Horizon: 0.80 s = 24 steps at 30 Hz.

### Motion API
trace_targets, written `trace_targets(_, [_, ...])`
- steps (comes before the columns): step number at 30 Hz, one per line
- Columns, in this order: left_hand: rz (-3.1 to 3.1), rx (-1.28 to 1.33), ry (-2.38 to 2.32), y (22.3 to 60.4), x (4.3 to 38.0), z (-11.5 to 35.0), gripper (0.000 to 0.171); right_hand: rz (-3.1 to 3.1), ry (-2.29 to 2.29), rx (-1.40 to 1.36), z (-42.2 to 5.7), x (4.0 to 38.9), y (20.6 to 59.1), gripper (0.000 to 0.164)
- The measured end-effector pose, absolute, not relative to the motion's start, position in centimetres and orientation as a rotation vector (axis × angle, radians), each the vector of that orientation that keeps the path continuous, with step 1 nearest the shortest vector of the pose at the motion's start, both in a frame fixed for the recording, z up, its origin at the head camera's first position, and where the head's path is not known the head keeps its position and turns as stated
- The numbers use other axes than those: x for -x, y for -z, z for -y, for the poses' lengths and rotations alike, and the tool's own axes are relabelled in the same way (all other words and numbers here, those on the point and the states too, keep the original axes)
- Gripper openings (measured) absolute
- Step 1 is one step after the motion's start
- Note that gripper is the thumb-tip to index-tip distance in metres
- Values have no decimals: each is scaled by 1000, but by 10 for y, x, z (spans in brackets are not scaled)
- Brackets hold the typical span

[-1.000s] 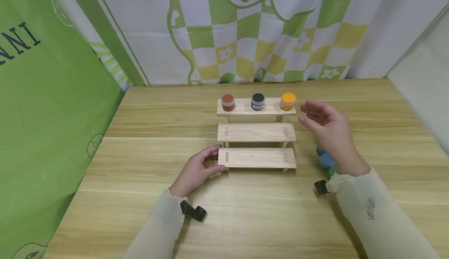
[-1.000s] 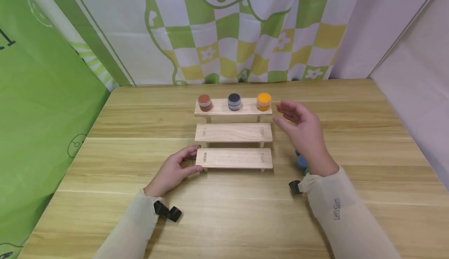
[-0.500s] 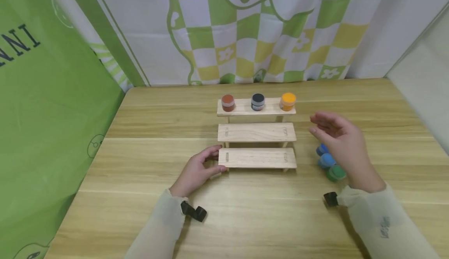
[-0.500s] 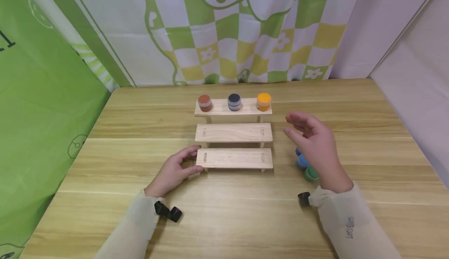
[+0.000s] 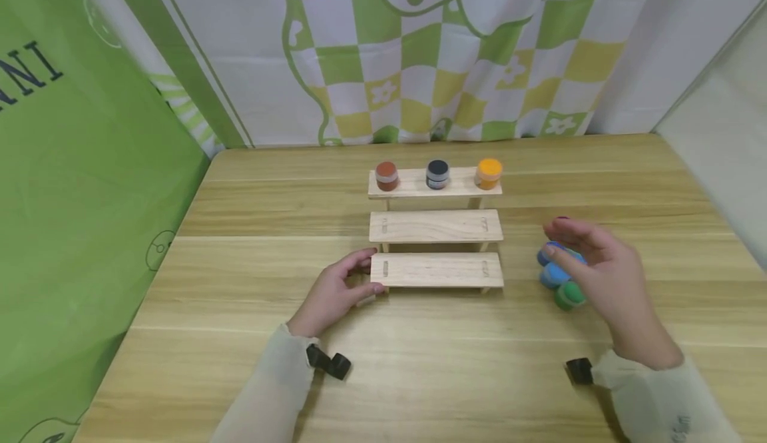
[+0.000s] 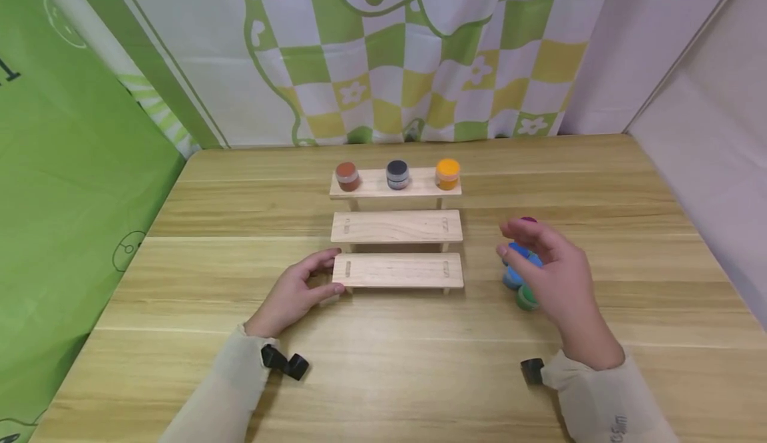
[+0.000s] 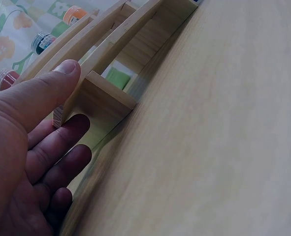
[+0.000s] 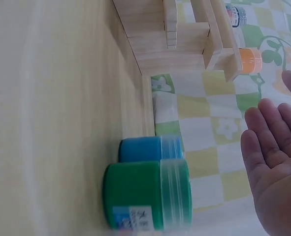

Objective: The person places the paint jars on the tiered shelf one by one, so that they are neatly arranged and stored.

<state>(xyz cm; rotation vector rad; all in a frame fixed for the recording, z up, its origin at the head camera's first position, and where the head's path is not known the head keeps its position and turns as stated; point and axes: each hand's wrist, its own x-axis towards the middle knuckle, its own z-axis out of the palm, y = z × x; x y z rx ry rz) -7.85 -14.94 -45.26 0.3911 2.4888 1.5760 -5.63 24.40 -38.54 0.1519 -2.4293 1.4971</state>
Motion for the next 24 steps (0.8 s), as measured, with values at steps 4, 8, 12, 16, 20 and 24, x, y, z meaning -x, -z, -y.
trace_targets(4, [-2489, -392, -1580, 454, 79, 150, 67, 2452, -1488, -136, -247, 45, 388, 38])
trace_targets(8, [-2493, -398, -1580, 455, 79, 150, 68, 2416, -1496, -162, -248, 36, 392, 39])
trace_targets(12, [-2493, -402, -1575, 455, 79, 150, 69, 2440, -1482, -110, -251, 25, 398, 40])
trace_targets(16, [-2489, -400, -1575, 454, 79, 149, 68, 2490, -1457, -24, -257, 16, 403, 42])
trace_targets(20, [-2487, -398, -1581, 453, 79, 148, 68, 2542, -1445, 73, -263, 8, 405, 44])
trace_targets(24, [-2492, -390, -1578, 452, 79, 149, 67, 2593, -1458, 137, -268, 3, 406, 46])
